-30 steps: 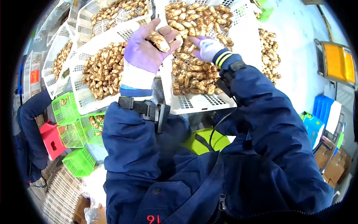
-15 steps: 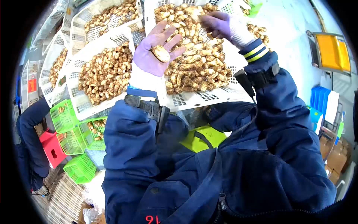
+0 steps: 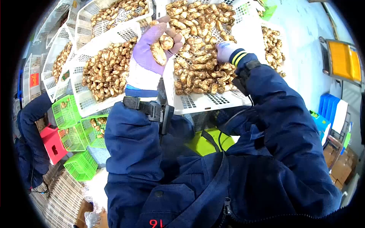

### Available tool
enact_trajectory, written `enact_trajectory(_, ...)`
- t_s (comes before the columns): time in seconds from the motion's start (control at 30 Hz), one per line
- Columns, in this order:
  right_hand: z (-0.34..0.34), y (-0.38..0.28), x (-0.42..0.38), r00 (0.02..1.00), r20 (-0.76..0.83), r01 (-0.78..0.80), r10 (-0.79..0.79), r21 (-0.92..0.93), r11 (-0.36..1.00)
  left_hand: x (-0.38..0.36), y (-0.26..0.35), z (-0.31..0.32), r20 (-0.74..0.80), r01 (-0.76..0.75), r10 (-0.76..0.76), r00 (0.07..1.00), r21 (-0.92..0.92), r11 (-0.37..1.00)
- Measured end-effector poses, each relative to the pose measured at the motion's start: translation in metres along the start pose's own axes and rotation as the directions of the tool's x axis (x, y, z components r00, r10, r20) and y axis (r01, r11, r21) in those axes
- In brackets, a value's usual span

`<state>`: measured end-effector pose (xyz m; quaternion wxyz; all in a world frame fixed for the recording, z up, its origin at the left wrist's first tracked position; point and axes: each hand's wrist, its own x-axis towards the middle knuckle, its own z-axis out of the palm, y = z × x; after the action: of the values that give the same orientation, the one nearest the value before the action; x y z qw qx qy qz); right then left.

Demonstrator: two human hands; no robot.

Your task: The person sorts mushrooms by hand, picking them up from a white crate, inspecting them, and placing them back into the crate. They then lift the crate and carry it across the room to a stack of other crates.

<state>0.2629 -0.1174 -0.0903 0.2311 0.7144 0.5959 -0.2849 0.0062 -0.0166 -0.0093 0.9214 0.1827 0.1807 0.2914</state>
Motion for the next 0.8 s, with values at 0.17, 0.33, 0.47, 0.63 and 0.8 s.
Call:
enact_trajectory(0.17, -0.039, 0.044, -0.035, 0.947, 0.290, -0.071, -0.137, 0.606, 0.792, -0.001, -0.008, 0.010, -0.115, -0.080, 0.073, 0.991, -0.056, 0.995)
enact_trajectory(0.33, -0.025, 0.060, -0.001, 0.965, -0.240, -0.070, 0.109, 0.166, 0.984, -0.003, -0.012, 0.016, -0.110, -0.116, 0.123, 0.986, 0.063, 0.991)
enact_trajectory(0.47, 0.010, 0.036, 0.023, 0.991, -0.120, -0.084, 0.060, -0.200, 0.976, -0.003, -0.015, -0.002, 0.134, -0.175, 0.145, 0.980, 0.249, 0.953)
enact_trajectory(0.63, 0.010, 0.039, 0.033, 0.957, 0.141, -0.209, 0.255, -0.274, 0.939, -0.001, -0.011, 0.007, -0.093, -0.004, 0.000, 0.996, -0.046, 0.999)
enact_trajectory(0.8, -0.017, 0.069, 0.006, 0.947, -0.220, -0.131, 0.232, 0.396, 0.909, -0.005, -0.021, -0.001, -0.095, 0.006, 0.033, 0.995, 0.380, 0.925)
